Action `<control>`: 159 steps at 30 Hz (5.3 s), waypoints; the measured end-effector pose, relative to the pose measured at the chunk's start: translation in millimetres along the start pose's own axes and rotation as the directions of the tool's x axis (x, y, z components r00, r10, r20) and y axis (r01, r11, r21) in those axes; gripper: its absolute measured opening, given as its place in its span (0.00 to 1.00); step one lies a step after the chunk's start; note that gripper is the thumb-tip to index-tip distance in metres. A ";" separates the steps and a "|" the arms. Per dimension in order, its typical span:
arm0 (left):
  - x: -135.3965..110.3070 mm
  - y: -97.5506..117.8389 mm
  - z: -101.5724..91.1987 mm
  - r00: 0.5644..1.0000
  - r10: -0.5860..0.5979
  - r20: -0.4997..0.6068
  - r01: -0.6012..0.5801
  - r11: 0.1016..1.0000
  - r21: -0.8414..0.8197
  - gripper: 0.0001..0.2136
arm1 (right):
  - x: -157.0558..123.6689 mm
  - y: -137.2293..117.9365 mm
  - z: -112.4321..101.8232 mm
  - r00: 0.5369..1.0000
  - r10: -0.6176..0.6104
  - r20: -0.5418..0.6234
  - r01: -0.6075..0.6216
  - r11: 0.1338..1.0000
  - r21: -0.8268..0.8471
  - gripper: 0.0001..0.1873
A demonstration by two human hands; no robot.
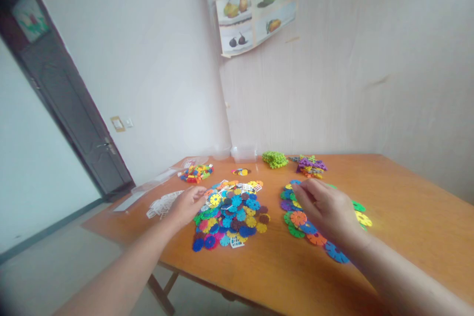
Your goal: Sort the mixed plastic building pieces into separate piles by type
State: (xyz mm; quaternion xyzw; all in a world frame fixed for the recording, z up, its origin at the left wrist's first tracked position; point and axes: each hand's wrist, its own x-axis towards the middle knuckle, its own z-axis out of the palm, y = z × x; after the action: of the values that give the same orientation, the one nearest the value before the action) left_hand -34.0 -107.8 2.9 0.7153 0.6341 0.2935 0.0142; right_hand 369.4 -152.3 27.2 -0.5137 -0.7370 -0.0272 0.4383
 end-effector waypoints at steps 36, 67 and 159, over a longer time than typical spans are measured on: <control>52.1 156.4 35.2 0.981 -0.146 0.126 0.193 0.785 -0.589 0.07 | 31.1 42.6 7.5 0.821 0.472 -0.320 -0.255 0.806 0.535 0.22; 50.7 103.4 13.0 0.977 -0.204 0.057 0.210 0.909 -0.360 0.10 | 17.0 41.0 23.5 0.952 0.292 -0.089 -0.288 0.956 0.058 0.22; 61.9 55.5 19.3 0.971 -0.090 0.222 0.098 0.995 -0.023 0.10 | 7.0 11.5 29.0 1.000 -0.006 -0.003 0.006 1.000 0.029 0.13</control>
State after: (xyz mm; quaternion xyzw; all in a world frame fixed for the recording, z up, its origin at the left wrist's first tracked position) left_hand 25.7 -55.2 33.6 0.7122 0.6567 0.2220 0.1106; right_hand 359.9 -127.6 9.4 -0.5050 -0.7383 -0.0185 0.4467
